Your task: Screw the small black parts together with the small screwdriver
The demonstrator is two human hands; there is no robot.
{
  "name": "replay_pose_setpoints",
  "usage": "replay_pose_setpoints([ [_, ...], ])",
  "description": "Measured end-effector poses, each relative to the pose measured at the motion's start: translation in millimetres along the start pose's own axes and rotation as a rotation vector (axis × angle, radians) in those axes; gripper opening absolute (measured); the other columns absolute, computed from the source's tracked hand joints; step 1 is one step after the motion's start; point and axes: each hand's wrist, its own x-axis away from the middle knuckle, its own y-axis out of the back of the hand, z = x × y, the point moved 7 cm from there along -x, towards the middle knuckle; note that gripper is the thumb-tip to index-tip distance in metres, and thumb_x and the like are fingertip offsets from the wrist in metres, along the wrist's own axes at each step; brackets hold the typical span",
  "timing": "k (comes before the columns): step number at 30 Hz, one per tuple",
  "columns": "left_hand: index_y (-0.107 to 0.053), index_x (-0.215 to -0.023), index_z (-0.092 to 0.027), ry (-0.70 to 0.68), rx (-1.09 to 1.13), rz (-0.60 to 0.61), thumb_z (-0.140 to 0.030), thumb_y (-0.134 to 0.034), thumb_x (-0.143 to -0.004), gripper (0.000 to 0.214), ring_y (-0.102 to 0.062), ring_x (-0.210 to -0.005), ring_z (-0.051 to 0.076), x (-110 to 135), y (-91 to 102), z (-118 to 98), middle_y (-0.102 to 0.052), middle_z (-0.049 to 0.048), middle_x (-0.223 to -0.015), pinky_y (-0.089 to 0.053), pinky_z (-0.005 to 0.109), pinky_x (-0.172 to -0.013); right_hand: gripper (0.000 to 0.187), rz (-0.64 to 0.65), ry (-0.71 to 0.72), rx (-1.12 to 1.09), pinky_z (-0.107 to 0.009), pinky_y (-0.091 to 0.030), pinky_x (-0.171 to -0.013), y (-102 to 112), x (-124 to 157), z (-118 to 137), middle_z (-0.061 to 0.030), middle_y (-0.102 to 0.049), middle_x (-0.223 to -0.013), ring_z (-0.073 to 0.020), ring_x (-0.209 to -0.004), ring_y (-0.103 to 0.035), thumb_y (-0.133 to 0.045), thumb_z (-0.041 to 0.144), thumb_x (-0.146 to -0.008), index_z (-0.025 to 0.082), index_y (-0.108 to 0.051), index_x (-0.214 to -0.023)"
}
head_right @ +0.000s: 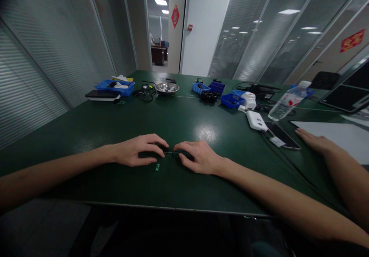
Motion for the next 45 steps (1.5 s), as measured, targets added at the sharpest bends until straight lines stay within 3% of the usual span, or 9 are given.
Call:
replay_pose_setpoints([
  [4, -0.075, -0.115, -0.026, -0.045, -0.011, 0.057, -0.023, -0.076, -0.090, 0.025, -0.055, -0.129, 0.030, -2.7, -3.0, -9.7, -0.060, 0.0128, -0.141, -0.045, 0.048, -0.111, 0.028, -0.001, -0.008, -0.006, -0.028, -0.049, -0.067, 0.9, -0.6, 0.1, -0.0063, -0.073, -0.099, -0.0150, -0.071, -0.065, -0.049, 0.030, -0.104, 0.018, -0.060, -0.127],
  [11, -0.074, -0.099, -0.019, 0.017, 0.033, 0.054, -0.022, -0.070, -0.095, 0.006, -0.057, -0.126, 0.026, -3.3, -3.4, -2.2, -0.062, 0.0122, -0.137, -0.046, 0.043, -0.108, 0.029, 0.003, -0.019, 0.014, -0.028, -0.048, -0.067, 1.2, 0.1, 0.2, -0.0057, -0.072, -0.097, -0.0149, -0.070, -0.064, -0.049, 0.031, -0.105, 0.018, -0.060, -0.128],
  [20, -0.070, -0.109, -0.015, 0.112, 0.076, -0.068, -0.020, -0.062, -0.101, 0.013, -0.065, -0.106, 0.019, 2.7, 3.2, 20.7, -0.069, 0.0106, -0.114, -0.053, 0.034, -0.094, 0.027, 0.002, -0.015, 0.007, -0.028, -0.046, -0.064, -0.7, 1.5, -1.1, -0.0048, -0.071, -0.095, -0.0139, -0.068, -0.062, -0.049, 0.030, -0.105, 0.018, -0.059, -0.126],
  [28, -0.067, -0.111, -0.017, 0.244, -0.212, -0.099, -0.020, -0.057, -0.101, 0.015, -0.064, -0.104, 0.020, 26.7, 29.8, 75.5, -0.068, 0.0085, -0.113, -0.051, 0.034, -0.094, 0.027, 0.000, -0.013, -0.002, -0.027, -0.044, -0.065, 0.4, 5.1, -1.9, -0.0047, -0.072, -0.095, -0.0130, -0.067, -0.062, -0.049, 0.030, -0.105, 0.017, -0.060, -0.126],
  [39, -0.063, -0.098, -0.016, 0.624, -0.604, -0.115, -0.028, -0.055, -0.096, 0.014, -0.059, -0.091, 0.022, 119.3, 117.1, 180.1, -0.064, 0.0091, -0.101, -0.046, 0.033, -0.085, 0.027, 0.005, -0.009, -0.008, -0.027, -0.044, -0.064, 2.4, 7.5, -3.0, -0.0041, -0.072, -0.094, -0.0131, -0.066, -0.062, -0.049, 0.031, -0.105, 0.018, -0.060, -0.127],
  [45, -0.063, -0.096, -0.014, 0.778, -0.678, -0.225, -0.022, -0.061, -0.094, 0.009, -0.054, -0.085, 0.020, 143.0, 129.5, 199.8, -0.064, 0.0082, -0.098, -0.043, 0.030, -0.080, 0.028, 0.009, -0.011, 0.003, -0.027, -0.045, -0.065, 3.1, 9.5, -3.7, -0.0042, -0.072, -0.095, -0.0131, -0.068, -0.062, -0.049, 0.031, -0.105, 0.018, -0.060, -0.127],
])
